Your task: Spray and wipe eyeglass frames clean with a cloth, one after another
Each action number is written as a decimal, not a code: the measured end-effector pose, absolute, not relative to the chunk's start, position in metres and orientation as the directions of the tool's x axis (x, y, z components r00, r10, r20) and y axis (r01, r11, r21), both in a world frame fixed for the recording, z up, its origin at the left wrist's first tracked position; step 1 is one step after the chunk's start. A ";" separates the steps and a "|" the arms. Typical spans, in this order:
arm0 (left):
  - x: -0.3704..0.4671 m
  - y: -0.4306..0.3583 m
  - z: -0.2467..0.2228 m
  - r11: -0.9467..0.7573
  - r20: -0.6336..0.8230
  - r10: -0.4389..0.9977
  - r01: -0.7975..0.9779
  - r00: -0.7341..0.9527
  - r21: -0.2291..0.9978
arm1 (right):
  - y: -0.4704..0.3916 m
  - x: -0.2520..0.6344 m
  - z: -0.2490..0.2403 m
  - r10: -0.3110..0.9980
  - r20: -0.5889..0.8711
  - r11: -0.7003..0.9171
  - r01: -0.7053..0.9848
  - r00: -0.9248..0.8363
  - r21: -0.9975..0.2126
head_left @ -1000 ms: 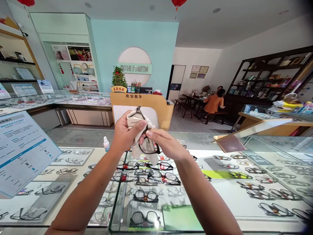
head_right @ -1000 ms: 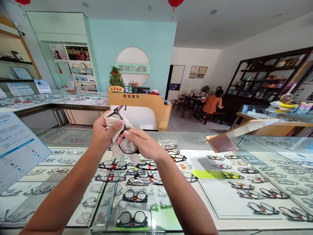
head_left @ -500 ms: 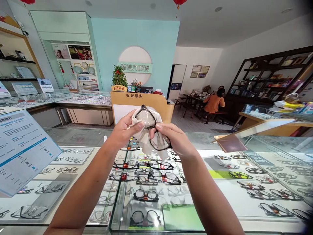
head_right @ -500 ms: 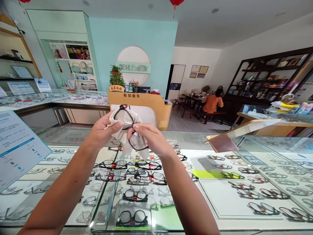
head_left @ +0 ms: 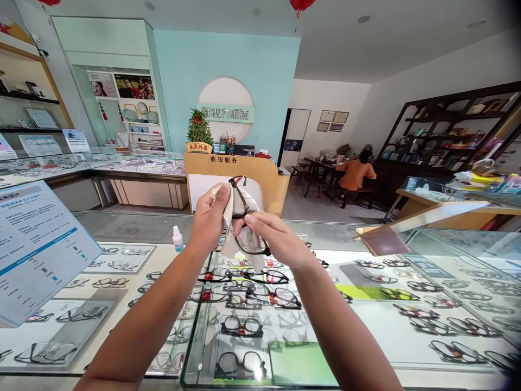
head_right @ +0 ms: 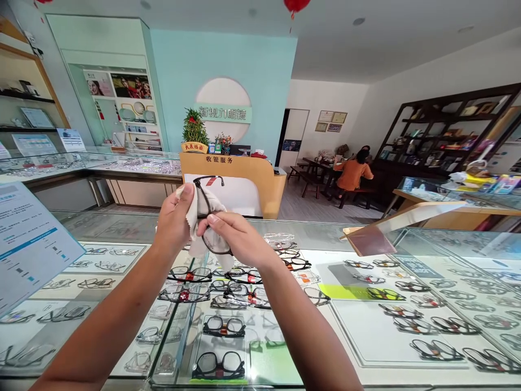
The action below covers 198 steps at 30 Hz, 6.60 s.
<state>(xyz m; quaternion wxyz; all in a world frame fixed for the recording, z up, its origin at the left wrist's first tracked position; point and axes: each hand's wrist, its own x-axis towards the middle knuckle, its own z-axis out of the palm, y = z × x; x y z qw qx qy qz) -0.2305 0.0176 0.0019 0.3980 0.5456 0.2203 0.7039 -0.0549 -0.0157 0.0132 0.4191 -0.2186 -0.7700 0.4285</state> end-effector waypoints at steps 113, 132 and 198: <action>-0.289 -0.010 0.025 -0.873 0.948 0.309 0.416 0.069 0.254 | -0.048 -0.005 0.037 0.487 0.849 0.846 0.351 -0.203 -0.401; -0.281 -0.015 0.028 -0.815 0.895 0.441 0.391 -0.059 0.427 | -0.045 -0.022 0.033 0.478 0.878 0.749 0.519 0.004 -0.411; -0.266 -0.010 0.025 -0.671 0.938 0.308 0.663 -0.158 0.332 | -0.039 -0.017 0.032 0.544 0.837 0.660 0.588 0.055 -0.468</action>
